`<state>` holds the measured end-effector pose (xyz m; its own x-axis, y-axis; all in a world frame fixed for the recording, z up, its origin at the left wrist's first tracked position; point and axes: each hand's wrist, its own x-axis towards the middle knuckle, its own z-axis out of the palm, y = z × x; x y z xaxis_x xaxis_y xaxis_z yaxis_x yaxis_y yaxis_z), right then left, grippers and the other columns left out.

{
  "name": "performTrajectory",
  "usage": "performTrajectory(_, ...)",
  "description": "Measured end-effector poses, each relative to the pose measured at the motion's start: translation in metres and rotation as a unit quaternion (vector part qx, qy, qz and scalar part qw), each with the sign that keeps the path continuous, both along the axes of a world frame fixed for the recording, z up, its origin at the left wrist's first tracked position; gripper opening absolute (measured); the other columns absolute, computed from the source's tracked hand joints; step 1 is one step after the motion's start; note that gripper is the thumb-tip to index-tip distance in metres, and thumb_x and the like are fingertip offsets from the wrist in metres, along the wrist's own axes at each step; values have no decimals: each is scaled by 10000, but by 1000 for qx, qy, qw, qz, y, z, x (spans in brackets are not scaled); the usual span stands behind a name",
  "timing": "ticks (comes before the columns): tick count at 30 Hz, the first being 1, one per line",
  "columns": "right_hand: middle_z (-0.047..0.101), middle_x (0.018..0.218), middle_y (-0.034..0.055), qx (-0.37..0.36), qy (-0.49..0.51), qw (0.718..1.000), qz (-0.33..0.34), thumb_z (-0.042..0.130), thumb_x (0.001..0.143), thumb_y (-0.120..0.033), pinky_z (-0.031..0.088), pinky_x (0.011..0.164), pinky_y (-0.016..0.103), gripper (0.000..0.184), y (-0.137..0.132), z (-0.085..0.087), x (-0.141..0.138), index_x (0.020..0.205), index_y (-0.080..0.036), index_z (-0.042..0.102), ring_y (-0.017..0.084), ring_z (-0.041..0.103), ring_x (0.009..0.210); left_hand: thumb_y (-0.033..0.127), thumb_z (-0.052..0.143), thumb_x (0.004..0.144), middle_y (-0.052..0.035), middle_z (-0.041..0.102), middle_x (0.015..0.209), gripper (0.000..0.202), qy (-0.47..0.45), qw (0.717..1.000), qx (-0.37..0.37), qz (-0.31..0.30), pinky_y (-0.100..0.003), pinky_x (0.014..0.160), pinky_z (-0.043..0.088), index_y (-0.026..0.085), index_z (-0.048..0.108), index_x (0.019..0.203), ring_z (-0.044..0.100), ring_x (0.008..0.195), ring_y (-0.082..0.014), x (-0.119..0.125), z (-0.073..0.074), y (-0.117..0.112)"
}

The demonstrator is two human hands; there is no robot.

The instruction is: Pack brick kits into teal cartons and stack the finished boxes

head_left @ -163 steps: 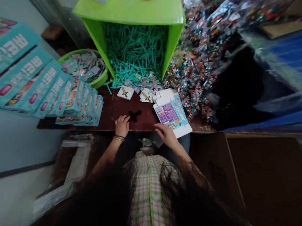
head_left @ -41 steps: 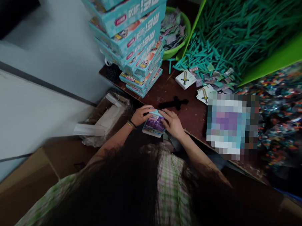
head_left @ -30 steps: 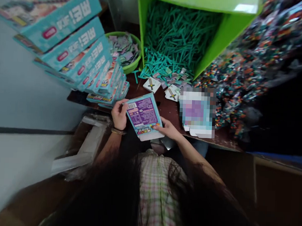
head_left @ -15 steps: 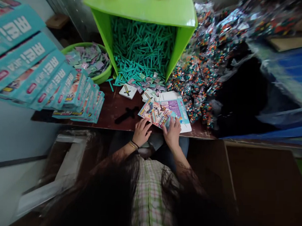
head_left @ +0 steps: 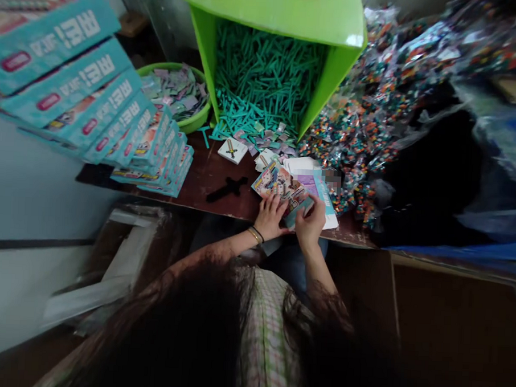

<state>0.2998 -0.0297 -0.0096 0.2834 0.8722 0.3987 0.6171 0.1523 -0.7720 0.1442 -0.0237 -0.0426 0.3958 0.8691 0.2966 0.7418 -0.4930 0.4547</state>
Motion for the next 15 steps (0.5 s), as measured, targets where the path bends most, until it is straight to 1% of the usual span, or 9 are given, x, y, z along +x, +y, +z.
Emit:
performTrajectory(2, 620, 1297, 174, 16, 1, 998, 54, 507, 913, -276, 554, 1019, 512, 516, -2, 22, -14, 1421, -186, 511, 299, 646, 1136, 569, 732, 834, -285, 416, 1618, 924, -31, 999, 23, 9, -635, 1252, 266, 82, 438, 1562, 318, 1559, -439, 1, 8, -2)
performTrajectory(5, 596, 1357, 153, 38, 50, 989, 138, 527, 961, -335, 563, 1027, 507, 594, -2, 52, -33, 1532, -221, 410, 286, 643, 1161, 488, 525, 982, -204, 473, 1612, 664, -85, 994, 72, 2, -574, 1281, 271, 146, 470, 1549, 354, 1566, -346, -12, 28, 3)
performTrajectory(7, 571, 1403, 146, 65, 74, 979, 178, 524, 999, -399, 554, 1051, 506, 664, 1, 67, -42, 1610, -259, 307, 287, 624, 1226, 457, 395, 1039, -143, 550, 1564, 542, -134, 986, 95, 3, -521, 1272, 332, 209, 539, 1498, 431, 1528, -293, -32, 47, 10)
performTrajectory(8, 569, 1406, 141, 75, 86, 974, 198, 506, 1018, -427, 558, 1046, 496, 695, 4, 73, -46, 1644, -282, 241, 281, 626, 1233, 455, 336, 1056, -124, 588, 1530, 528, -165, 980, 108, 15, -500, 1255, 374, 229, 561, 1476, 477, 1496, -276, -45, 58, 14)
performTrajectory(10, 601, 1355, 126, 88, 106, 961, 241, 451, 1049, -465, 582, 992, 465, 707, 13, 78, -55, 1676, -315, 161, 257, 658, 1167, 471, 263, 1072, -112, 643, 1467, 547, -231, 959, 147, 67, -477, 1216, 441, 241, 581, 1454, 552, 1429, -266, -76, 83, 17)
performTrajectory(11, 626, 1312, 118, 87, 108, 955, 261, 430, 1058, -473, 590, 966, 452, 676, 18, 76, -60, 1672, -319, 194, 247, 672, 1121, 483, 261, 1076, -110, 659, 1445, 550, -258, 945, 172, 101, -472, 1206, 457, 241, 587, 1447, 573, 1406, -267, -93, 95, 16)
performTrajectory(12, 649, 1276, 111, 80, 100, 952, 279, 420, 1063, -475, 589, 960, 444, 620, 23, 72, -66, 1647, -314, 285, 242, 677, 1096, 496, 288, 1075, -106, 669, 1430, 539, -280, 930, 197, 135, -468, 1206, 460, 242, 599, 1435, 584, 1394, -271, -110, 107, 14)
performTrajectory(14, 689, 1224, 110, 46, 57, 948, 311, 432, 1061, -453, 570, 989, 443, 482, 33, 57, -80, 1497, -275, 535, 247, 671, 1100, 516, 377, 1065, -88, 679, 1414, 498, -301, 907, 233, 181, -467, 1223, 448, 251, 632, 1401, 588, 1391, -277, -143, 126, 5)
performTrajectory(15, 707, 1197, 112, 18, 25, 943, 330, 444, 1056, -425, 557, 1009, 446, 420, 36, 47, -88, 1392, -253, 630, 253, 668, 1110, 522, 413, 1058, -77, 686, 1401, 480, -305, 901, 240, 195, -469, 1229, 445, 258, 650, 1382, 593, 1387, -278, -157, 132, 0)
